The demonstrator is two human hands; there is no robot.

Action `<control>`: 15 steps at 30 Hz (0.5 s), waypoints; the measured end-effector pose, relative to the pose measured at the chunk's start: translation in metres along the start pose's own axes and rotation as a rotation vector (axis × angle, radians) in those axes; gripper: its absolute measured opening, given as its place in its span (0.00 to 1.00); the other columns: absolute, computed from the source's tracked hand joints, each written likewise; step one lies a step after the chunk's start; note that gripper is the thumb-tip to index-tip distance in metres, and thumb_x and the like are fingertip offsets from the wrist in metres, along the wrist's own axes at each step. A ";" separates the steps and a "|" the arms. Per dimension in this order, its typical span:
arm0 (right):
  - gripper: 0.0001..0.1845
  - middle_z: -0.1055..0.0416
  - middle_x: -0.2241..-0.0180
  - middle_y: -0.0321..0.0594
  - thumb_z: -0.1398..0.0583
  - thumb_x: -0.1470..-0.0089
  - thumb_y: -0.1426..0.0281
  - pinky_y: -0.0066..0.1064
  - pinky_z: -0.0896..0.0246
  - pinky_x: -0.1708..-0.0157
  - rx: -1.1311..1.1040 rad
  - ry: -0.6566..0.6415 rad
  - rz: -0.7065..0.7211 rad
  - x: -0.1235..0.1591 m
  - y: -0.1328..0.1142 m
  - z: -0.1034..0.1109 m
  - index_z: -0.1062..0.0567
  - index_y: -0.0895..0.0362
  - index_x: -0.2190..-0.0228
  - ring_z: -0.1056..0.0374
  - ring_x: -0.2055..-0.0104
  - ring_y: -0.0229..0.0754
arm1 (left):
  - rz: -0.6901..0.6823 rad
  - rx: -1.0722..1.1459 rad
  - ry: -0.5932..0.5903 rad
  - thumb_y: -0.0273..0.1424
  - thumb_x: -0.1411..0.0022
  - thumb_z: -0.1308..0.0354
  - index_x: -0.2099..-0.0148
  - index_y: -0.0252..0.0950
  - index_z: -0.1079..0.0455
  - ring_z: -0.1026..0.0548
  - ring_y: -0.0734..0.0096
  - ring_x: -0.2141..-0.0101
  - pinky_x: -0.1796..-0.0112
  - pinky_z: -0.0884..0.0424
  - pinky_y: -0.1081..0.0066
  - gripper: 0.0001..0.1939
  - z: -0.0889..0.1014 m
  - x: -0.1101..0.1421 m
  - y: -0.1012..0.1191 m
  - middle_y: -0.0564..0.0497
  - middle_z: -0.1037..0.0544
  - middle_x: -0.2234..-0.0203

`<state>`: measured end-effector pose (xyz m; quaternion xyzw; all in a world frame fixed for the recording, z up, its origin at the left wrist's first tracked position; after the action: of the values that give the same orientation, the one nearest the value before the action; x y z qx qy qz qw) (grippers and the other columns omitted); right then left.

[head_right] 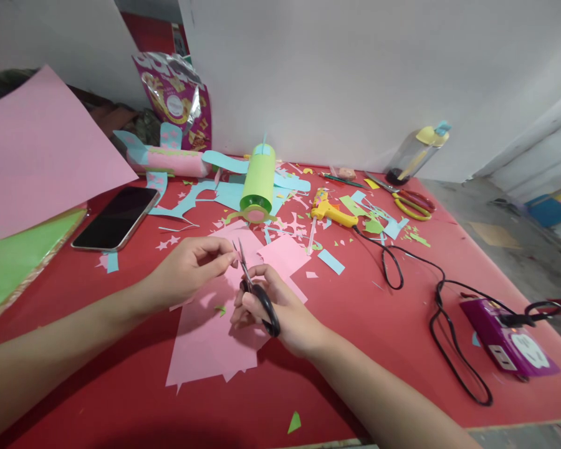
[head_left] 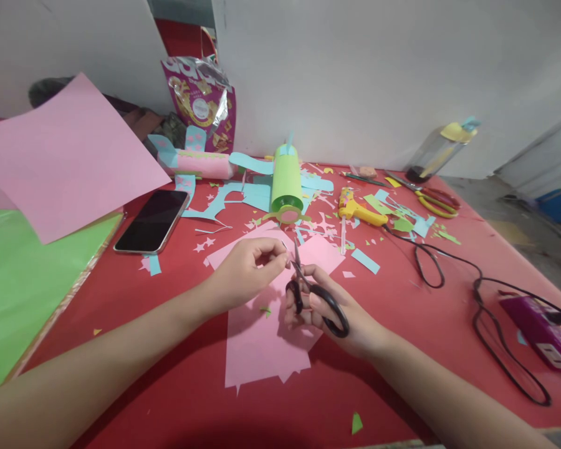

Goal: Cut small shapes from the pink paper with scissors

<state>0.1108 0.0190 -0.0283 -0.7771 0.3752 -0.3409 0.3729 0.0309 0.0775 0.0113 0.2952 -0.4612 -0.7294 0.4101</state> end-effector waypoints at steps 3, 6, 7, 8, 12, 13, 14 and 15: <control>0.14 0.40 0.72 0.33 0.41 0.55 0.64 0.26 0.45 0.76 0.000 -0.013 0.006 0.000 0.000 0.000 0.41 0.53 0.68 0.35 0.73 0.34 | -0.011 -0.023 -0.005 0.26 0.47 0.55 0.76 0.32 0.37 0.36 0.78 0.76 0.73 0.38 0.78 0.08 0.001 -0.001 0.000 0.55 0.33 0.80; 0.15 0.39 0.74 0.32 0.41 0.55 0.63 0.24 0.46 0.78 0.019 -0.001 -0.011 -0.001 0.002 0.002 0.41 0.53 0.68 0.35 0.75 0.33 | -0.004 -0.070 -0.014 0.26 0.47 0.55 0.76 0.32 0.38 0.36 0.78 0.76 0.73 0.39 0.77 0.08 0.001 -0.001 0.000 0.55 0.34 0.80; 0.15 0.39 0.75 0.31 0.41 0.55 0.63 0.24 0.47 0.78 0.027 0.005 -0.019 -0.001 0.003 0.003 0.41 0.53 0.68 0.36 0.76 0.33 | 0.002 -0.088 -0.019 0.27 0.47 0.55 0.76 0.32 0.38 0.37 0.78 0.76 0.73 0.39 0.77 0.08 0.002 -0.001 0.000 0.55 0.35 0.80; 0.15 0.38 0.75 0.31 0.41 0.55 0.63 0.24 0.47 0.78 0.038 0.012 -0.028 -0.001 0.004 0.004 0.41 0.53 0.68 0.37 0.76 0.32 | 0.008 -0.105 -0.027 0.27 0.47 0.55 0.76 0.32 0.38 0.37 0.78 0.77 0.74 0.39 0.77 0.08 0.002 -0.001 0.000 0.55 0.35 0.81; 0.16 0.36 0.74 0.33 0.41 0.56 0.61 0.24 0.47 0.78 0.095 0.029 -0.053 -0.001 0.006 0.007 0.41 0.53 0.68 0.36 0.76 0.33 | 0.033 -0.163 -0.062 0.28 0.47 0.55 0.77 0.33 0.39 0.39 0.78 0.78 0.76 0.41 0.77 0.09 0.002 -0.001 -0.001 0.56 0.37 0.81; 0.15 0.36 0.74 0.33 0.42 0.55 0.61 0.24 0.47 0.78 0.105 0.030 -0.054 -0.001 0.006 0.007 0.41 0.53 0.68 0.36 0.76 0.33 | 0.036 -0.171 -0.068 0.29 0.47 0.55 0.77 0.33 0.39 0.40 0.79 0.78 0.76 0.42 0.77 0.09 0.002 -0.001 -0.001 0.56 0.38 0.82; 0.15 0.36 0.74 0.33 0.42 0.55 0.61 0.24 0.46 0.78 0.113 0.031 -0.052 -0.001 0.006 0.006 0.41 0.53 0.68 0.36 0.77 0.33 | 0.038 -0.178 -0.070 0.29 0.47 0.55 0.78 0.33 0.40 0.41 0.79 0.79 0.77 0.42 0.77 0.10 0.002 -0.002 -0.001 0.56 0.39 0.82; 0.15 0.35 0.74 0.33 0.42 0.54 0.61 0.25 0.46 0.79 0.118 0.031 -0.050 -0.001 0.005 0.006 0.42 0.53 0.68 0.36 0.77 0.33 | 0.039 -0.182 -0.073 0.29 0.47 0.55 0.78 0.33 0.40 0.41 0.79 0.79 0.77 0.43 0.78 0.10 0.003 -0.002 -0.002 0.56 0.40 0.83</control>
<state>0.1134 0.0193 -0.0360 -0.7576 0.3407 -0.3835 0.4037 0.0292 0.0806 0.0111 0.2210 -0.4133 -0.7705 0.4322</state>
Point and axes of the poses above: each hand's wrist, its own x-axis away from the middle knuckle, its own z-axis out of the back of the hand, y = z × x, the point moved 8 cm from there along -x, towards the middle knuckle
